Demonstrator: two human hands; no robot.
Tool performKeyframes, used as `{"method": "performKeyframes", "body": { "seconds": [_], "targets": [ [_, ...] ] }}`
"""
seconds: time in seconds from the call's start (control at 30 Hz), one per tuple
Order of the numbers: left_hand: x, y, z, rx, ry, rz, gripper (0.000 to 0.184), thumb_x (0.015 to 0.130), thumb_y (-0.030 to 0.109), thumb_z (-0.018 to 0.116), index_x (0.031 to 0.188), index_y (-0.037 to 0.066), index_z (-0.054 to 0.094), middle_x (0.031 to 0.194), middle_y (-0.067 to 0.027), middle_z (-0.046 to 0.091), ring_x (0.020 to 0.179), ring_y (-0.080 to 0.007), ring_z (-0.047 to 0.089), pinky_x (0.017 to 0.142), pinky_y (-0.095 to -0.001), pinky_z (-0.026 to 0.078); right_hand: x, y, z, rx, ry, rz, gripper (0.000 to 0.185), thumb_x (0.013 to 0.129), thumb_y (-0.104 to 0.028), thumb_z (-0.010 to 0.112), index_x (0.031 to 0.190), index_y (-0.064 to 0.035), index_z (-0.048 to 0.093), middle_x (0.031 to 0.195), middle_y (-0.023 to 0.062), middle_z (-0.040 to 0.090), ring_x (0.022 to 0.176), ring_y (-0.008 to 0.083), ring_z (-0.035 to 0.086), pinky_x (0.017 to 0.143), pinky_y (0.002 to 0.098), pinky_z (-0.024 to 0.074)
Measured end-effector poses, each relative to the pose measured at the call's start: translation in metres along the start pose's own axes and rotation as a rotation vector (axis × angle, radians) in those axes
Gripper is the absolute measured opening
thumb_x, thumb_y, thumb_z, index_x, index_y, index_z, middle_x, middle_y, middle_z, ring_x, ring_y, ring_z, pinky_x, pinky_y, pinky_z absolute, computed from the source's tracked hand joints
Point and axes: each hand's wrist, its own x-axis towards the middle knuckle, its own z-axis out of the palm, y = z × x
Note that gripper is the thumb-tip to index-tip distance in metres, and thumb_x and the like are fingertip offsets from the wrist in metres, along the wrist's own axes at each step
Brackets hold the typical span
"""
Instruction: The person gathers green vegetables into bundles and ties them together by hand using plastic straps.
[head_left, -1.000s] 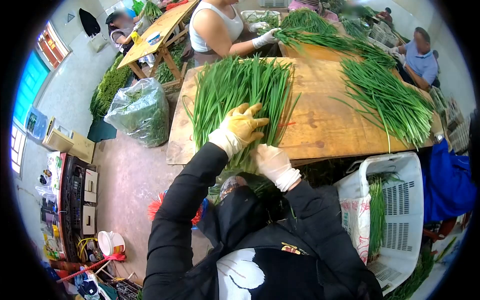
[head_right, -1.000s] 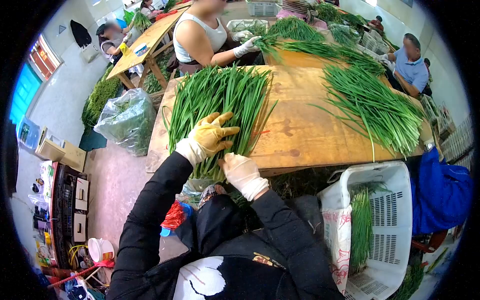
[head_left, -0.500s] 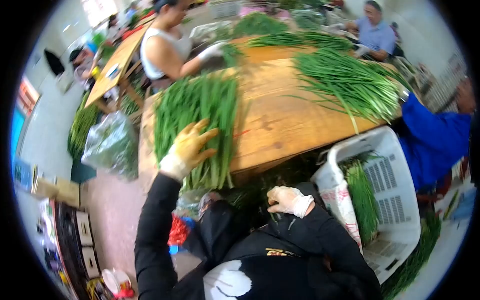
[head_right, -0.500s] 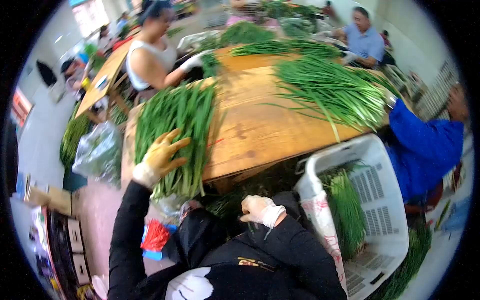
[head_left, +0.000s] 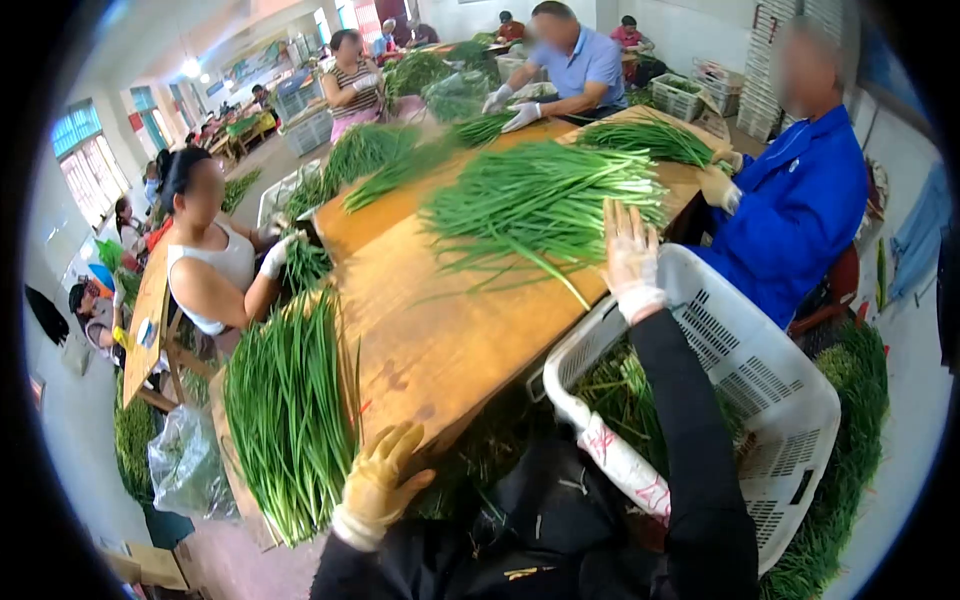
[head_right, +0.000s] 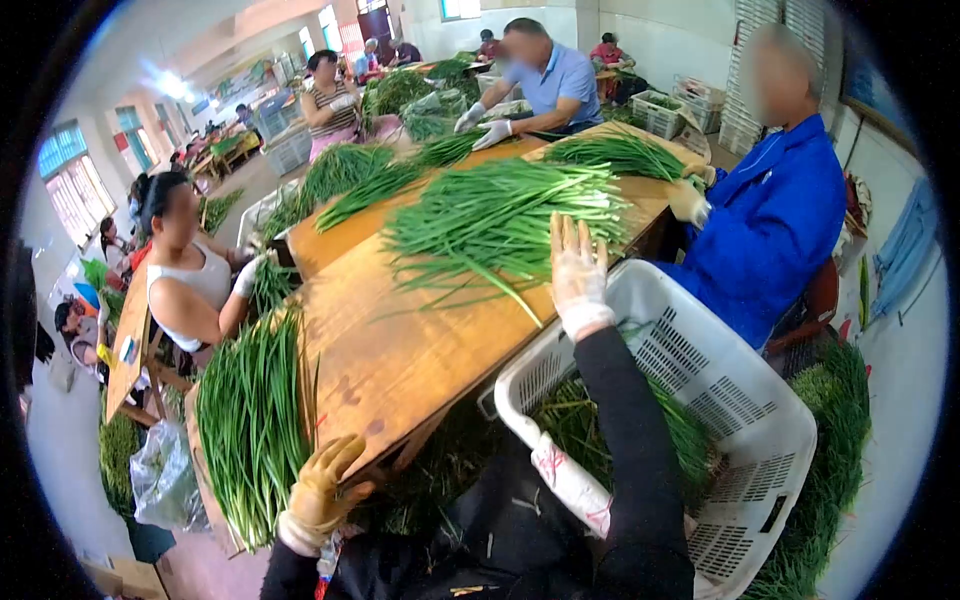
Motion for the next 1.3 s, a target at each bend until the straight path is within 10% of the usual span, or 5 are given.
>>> {"method": "performKeyframes", "body": {
  "seconds": [0.23,0.47,0.63,1.03,1.3],
  "targets": [
    [0.089,-0.019,0.088,0.357,-0.101,-0.07,0.101,0.056,0.052,0.069,0.136,0.011,0.023,0.137,-0.0149,0.025,0.125,-0.0357,0.025,0.101,-0.0479,0.019,0.145,0.038,0.043,-0.152,-0.052,0.046,0.052,0.087,-0.009,0.027,0.138,-0.0083,0.015,0.136,0.0101,0.033,0.129,0.0228,0.026,0.103,0.0463,0.0188],
    [0.093,-0.022,0.094,0.287,-0.082,-0.133,0.097,0.057,0.035,0.074,0.136,0.015,0.022,0.138,-0.0105,0.025,0.125,-0.0301,0.026,0.101,-0.0476,0.019,0.179,0.046,0.083,-0.094,-0.549,0.279,0.046,0.088,-0.015,0.037,0.133,-0.0065,0.032,0.113,0.0119,0.057,0.1,0.0263,0.057,0.084,0.0446,0.0405],
    [0.093,-0.023,0.093,0.248,-0.078,-0.118,0.095,0.057,0.034,0.074,0.135,0.015,0.023,0.137,-0.0105,0.026,0.125,-0.0318,0.026,0.101,-0.0475,0.02,0.147,0.006,0.051,-0.067,-0.225,-0.032,0.015,0.081,-0.013,0.05,0.082,-0.0096,0.064,0.084,0.0093,0.065,0.082,0.0236,0.063,0.062,0.0342,0.0507],
    [0.074,-0.047,0.093,-0.226,0.192,-0.045,0.07,0.074,0.035,0.065,0.125,-0.001,0.035,0.126,-0.019,0.04,0.118,-0.0322,0.038,0.096,-0.0374,0.033,-0.092,-0.143,-0.031,0.344,-0.348,-0.285,0.05,0.087,-0.037,0.046,0.114,0.0048,0.04,0.089,0.0153,0.058,0.079,0.0252,0.059,0.07,0.0362,0.0514],
    [0.093,-0.101,0.101,-1.108,0.364,-0.811,0.067,0.081,0.044,0.054,0.13,0.004,0.03,0.127,-0.0176,0.041,0.105,-0.0267,0.046,0.092,-0.0328,0.036,-0.046,-0.073,0.048,1.01,-0.451,0.23,0.068,0.085,-0.052,0.04,0.116,0.0077,0.044,0.112,0.0298,0.049,0.105,0.0398,0.048,0.088,0.0393,0.0387]
  ]
}}
